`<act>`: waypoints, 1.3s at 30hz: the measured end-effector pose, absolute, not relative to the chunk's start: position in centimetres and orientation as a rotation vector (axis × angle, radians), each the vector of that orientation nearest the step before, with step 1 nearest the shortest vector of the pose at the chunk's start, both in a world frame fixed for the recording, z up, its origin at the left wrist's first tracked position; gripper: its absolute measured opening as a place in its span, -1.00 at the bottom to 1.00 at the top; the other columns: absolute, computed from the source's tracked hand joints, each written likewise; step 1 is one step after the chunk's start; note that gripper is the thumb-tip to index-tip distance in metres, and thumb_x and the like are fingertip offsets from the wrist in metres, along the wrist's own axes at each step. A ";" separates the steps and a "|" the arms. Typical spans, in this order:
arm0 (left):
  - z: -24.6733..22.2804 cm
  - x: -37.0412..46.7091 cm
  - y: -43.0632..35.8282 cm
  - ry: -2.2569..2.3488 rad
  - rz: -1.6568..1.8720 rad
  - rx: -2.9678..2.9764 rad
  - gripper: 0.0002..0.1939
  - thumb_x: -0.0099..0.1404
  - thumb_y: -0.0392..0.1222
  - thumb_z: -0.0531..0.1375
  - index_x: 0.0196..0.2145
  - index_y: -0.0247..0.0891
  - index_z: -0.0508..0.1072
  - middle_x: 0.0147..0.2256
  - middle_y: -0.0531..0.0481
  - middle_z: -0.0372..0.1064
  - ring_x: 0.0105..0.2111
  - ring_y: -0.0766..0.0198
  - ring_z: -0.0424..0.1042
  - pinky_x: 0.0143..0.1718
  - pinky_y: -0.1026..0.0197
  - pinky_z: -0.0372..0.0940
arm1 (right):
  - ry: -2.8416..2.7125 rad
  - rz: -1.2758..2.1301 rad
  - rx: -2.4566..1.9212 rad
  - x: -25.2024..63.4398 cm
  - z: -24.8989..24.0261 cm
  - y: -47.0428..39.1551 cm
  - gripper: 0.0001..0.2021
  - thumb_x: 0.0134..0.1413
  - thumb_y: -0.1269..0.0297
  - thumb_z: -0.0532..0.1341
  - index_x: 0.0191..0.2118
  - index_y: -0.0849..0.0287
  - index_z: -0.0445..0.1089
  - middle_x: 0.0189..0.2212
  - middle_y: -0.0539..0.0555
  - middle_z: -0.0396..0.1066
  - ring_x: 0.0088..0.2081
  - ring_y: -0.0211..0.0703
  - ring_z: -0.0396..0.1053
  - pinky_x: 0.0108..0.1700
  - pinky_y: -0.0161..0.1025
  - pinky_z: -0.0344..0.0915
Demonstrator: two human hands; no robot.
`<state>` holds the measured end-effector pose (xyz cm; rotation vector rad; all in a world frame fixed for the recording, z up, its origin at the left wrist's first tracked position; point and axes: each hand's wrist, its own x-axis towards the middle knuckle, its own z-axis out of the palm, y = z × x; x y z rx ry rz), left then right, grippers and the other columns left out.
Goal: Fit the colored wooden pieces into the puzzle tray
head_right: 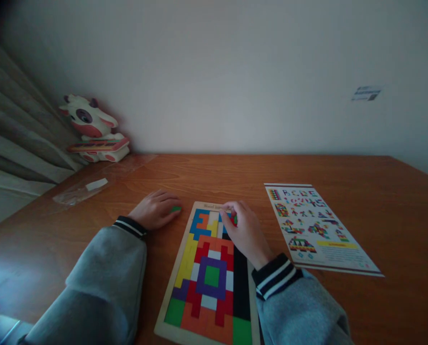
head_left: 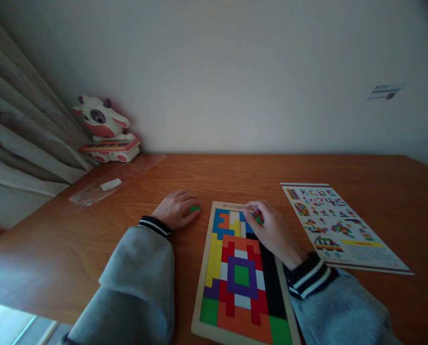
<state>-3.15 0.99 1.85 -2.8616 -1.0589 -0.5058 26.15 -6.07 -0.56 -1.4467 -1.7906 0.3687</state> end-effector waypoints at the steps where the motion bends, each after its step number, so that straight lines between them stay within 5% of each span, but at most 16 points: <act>1: 1.9 -4.1 1.1 -1.059 -0.490 -2.878 -0.72 0.31 -0.05 0.17 -0.10 -0.20 0.51 -0.09 -0.11 0.49 -0.09 0.07 0.43 -0.03 0.01 0.32 | -1.791 0.363 -1.442 26.1 -0.6 -6.1 -0.79 0.26 0.13 0.10 -0.16 0.13 0.38 -0.29 0.11 0.41 -0.27 -0.08 0.37 -0.21 -0.13 0.31; 20: 0.3 -8.2 2.6 -1.351 -0.569 -2.777 -0.68 0.37 -0.01 0.08 -0.07 -0.16 0.52 -0.14 -0.05 0.55 -0.16 0.14 0.53 -0.09 0.11 0.42 | -1.699 0.351 -1.441 26.7 -0.7 -5.7 -0.82 0.25 0.18 0.11 -0.19 0.14 0.40 -0.31 0.12 0.44 -0.29 -0.09 0.38 -0.22 -0.13 0.32; 30: 0.3 1.2 -0.9 -1.107 -1.400 -2.753 -0.84 0.28 -0.09 0.25 -0.25 -0.21 0.51 -0.18 -0.05 0.56 -0.17 0.24 0.54 -0.09 0.17 0.47 | -1.655 0.567 -1.355 26.1 -0.3 -6.0 -0.75 0.24 0.08 0.13 -0.16 0.12 0.43 -0.25 0.12 0.52 -0.25 -0.09 0.45 -0.18 -0.13 0.37; 39: -0.1 5.7 -2.2 -0.831 -1.372 -3.029 -0.88 0.31 -0.19 0.24 -0.23 -0.24 0.56 -0.06 -0.12 0.51 -0.07 0.23 0.50 -0.03 0.17 0.43 | -1.550 0.857 -1.213 25.0 -0.7 -6.1 -0.77 0.19 0.15 0.19 -0.12 0.14 0.47 -0.21 0.12 0.55 -0.19 -0.10 0.51 -0.11 -0.13 0.42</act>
